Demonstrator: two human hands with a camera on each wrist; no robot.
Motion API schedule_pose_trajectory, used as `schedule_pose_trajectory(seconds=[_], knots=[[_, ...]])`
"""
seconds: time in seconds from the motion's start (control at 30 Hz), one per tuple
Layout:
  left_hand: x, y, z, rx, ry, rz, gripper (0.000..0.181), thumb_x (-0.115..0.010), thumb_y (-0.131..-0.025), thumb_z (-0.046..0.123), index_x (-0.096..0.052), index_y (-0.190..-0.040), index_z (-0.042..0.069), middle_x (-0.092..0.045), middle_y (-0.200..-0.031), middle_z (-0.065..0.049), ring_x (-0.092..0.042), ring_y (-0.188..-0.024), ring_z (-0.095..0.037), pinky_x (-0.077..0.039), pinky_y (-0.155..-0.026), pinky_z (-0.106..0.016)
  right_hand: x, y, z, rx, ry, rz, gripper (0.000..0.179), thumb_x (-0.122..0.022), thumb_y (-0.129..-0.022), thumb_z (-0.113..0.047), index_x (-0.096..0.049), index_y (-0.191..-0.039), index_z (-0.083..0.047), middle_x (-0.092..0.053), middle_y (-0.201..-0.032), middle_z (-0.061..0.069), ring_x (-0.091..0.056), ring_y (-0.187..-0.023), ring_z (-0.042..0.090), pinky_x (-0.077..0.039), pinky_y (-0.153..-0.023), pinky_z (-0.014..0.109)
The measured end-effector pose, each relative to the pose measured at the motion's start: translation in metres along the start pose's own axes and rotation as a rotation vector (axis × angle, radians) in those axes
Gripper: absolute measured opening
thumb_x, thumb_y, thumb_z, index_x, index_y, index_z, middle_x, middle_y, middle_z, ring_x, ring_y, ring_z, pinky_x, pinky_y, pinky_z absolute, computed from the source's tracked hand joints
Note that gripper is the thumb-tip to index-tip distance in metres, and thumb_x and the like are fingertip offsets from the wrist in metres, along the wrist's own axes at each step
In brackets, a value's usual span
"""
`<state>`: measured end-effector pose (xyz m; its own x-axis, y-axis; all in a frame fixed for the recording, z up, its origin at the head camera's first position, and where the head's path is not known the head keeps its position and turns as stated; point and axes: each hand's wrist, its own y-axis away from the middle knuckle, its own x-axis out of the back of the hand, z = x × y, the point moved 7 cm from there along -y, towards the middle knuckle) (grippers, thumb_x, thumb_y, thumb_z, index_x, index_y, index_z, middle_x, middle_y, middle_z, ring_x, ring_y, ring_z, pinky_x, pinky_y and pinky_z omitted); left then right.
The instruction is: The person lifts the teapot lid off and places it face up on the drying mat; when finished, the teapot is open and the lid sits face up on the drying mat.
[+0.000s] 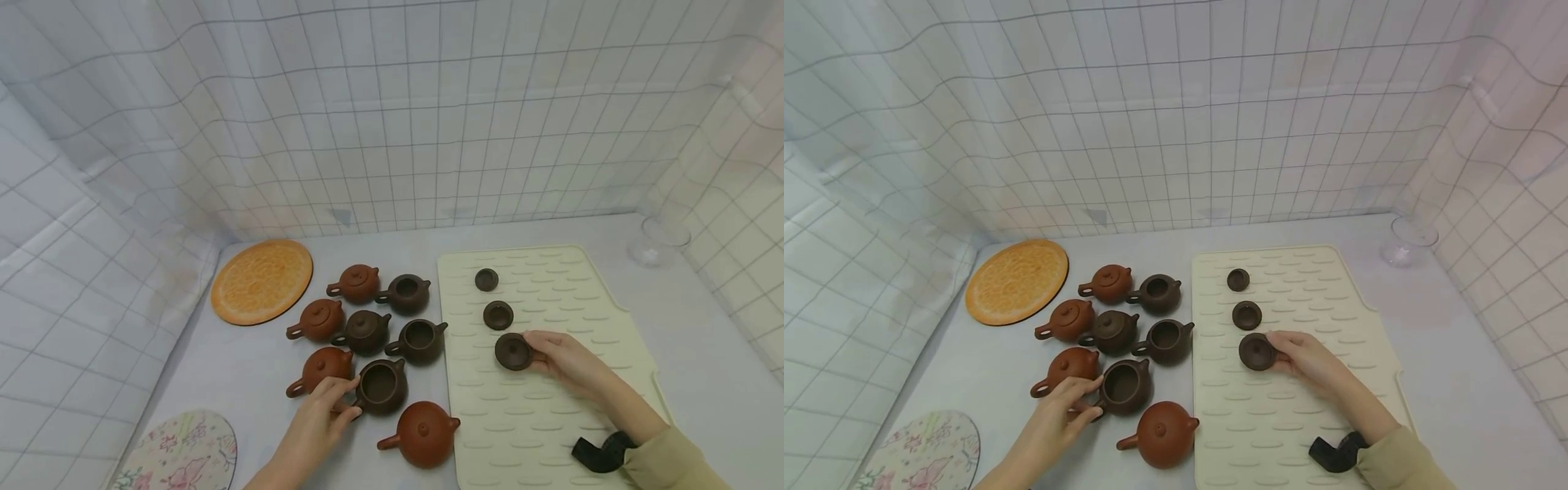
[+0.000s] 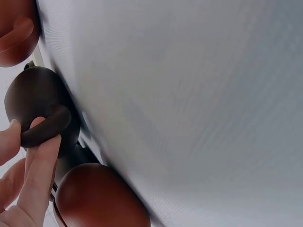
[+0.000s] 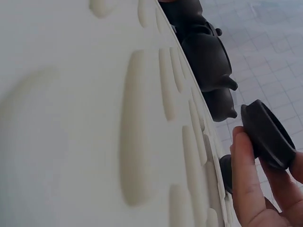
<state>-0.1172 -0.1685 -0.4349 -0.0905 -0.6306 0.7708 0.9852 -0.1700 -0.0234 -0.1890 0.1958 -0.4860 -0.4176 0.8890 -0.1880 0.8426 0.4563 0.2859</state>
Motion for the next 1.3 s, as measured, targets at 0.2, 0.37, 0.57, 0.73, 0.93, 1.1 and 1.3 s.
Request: schedule_pose_trajectory(seconds=[0.2, 0.37, 0.57, 0.73, 0.93, 1.1, 1.3], knots=[[-0.001, 0.000, 0.000, -0.001, 0.020, 0.002, 0.042, -0.077, -0.081, 0.001, -0.068, -0.122, 0.005, -0.063, -0.108, -0.002, -0.062, -0.075, 0.000, -0.055, -0.071, -0.018, 0.004, 0.003, 0.002, -0.056, 0.376, 0.146, 0.053, -0.054, -0.102, -0.036, -0.056, -0.136, 0.004, -0.057, -0.137, 0.024, -0.071, -0.100, 0.011, -0.057, -0.083, 0.025], [0.000, 0.001, 0.001, -0.014, 0.018, 0.014, 0.042, -0.077, -0.081, 0.001, -0.068, -0.121, 0.005, -0.062, -0.107, -0.001, -0.063, -0.075, 0.000, -0.055, -0.070, -0.018, -0.001, 0.005, -0.007, -0.012, 0.645, 0.239, 0.042, -0.057, -0.100, -0.037, -0.068, -0.125, -0.005, -0.063, -0.131, 0.021, -0.071, -0.101, 0.019, -0.057, -0.075, 0.026], [0.000, 0.000, -0.001, 0.012, 0.015, 0.004, 0.043, -0.077, -0.081, 0.001, -0.067, -0.123, 0.005, -0.062, -0.109, 0.000, -0.062, -0.076, 0.001, -0.055, -0.070, -0.017, -0.004, 0.008, -0.017, 0.029, 0.837, 0.331, 0.038, -0.058, -0.099, -0.037, -0.073, -0.117, -0.007, -0.069, -0.120, 0.018, -0.069, -0.081, 0.014, -0.054, -0.068, 0.028], [-0.001, 0.001, 0.001, -0.008, -0.009, -0.015, 0.043, -0.076, -0.083, 0.004, -0.066, -0.124, 0.008, -0.061, -0.112, 0.000, -0.060, -0.077, 0.001, -0.054, -0.069, -0.017, -0.005, 0.012, -0.019, 0.039, 0.851, 0.345, 0.037, -0.056, -0.101, -0.035, -0.072, -0.118, -0.006, -0.070, -0.119, 0.019, -0.072, -0.083, 0.018, -0.054, -0.066, 0.026], [0.002, 0.006, 0.005, -0.055, -0.095, 0.031, 0.044, -0.078, -0.083, 0.012, -0.065, -0.125, 0.011, -0.060, -0.118, 0.000, -0.064, -0.095, -0.010, -0.056, -0.079, -0.025, -0.008, 0.014, -0.026, 0.091, 0.881, 0.347, 0.035, -0.055, -0.101, -0.035, -0.072, -0.119, -0.009, -0.069, -0.121, 0.017, -0.073, -0.091, 0.022, -0.055, -0.070, 0.029], [0.006, 0.012, 0.022, -0.191, -0.177, 0.078, 0.043, -0.081, -0.081, 0.016, -0.068, -0.122, 0.014, -0.061, -0.118, 0.005, -0.062, -0.107, -0.012, -0.056, -0.088, -0.034, -0.016, 0.016, -0.040, 0.202, 0.908, 0.377, 0.030, -0.058, -0.101, -0.029, -0.071, -0.119, -0.011, -0.070, -0.121, 0.012, -0.070, -0.102, 0.032, -0.058, -0.083, 0.042], [-0.006, 0.021, 0.045, -0.337, -0.092, -0.047, 0.037, -0.077, -0.085, 0.016, -0.069, -0.121, 0.018, -0.061, -0.118, 0.010, -0.062, -0.106, -0.011, -0.057, -0.088, -0.030, -0.051, 0.018, -0.060, 0.370, 0.924, 0.312, 0.022, -0.063, -0.098, -0.020, -0.072, -0.117, -0.015, -0.072, -0.116, 0.002, -0.068, -0.105, 0.022, -0.057, -0.086, 0.039]])
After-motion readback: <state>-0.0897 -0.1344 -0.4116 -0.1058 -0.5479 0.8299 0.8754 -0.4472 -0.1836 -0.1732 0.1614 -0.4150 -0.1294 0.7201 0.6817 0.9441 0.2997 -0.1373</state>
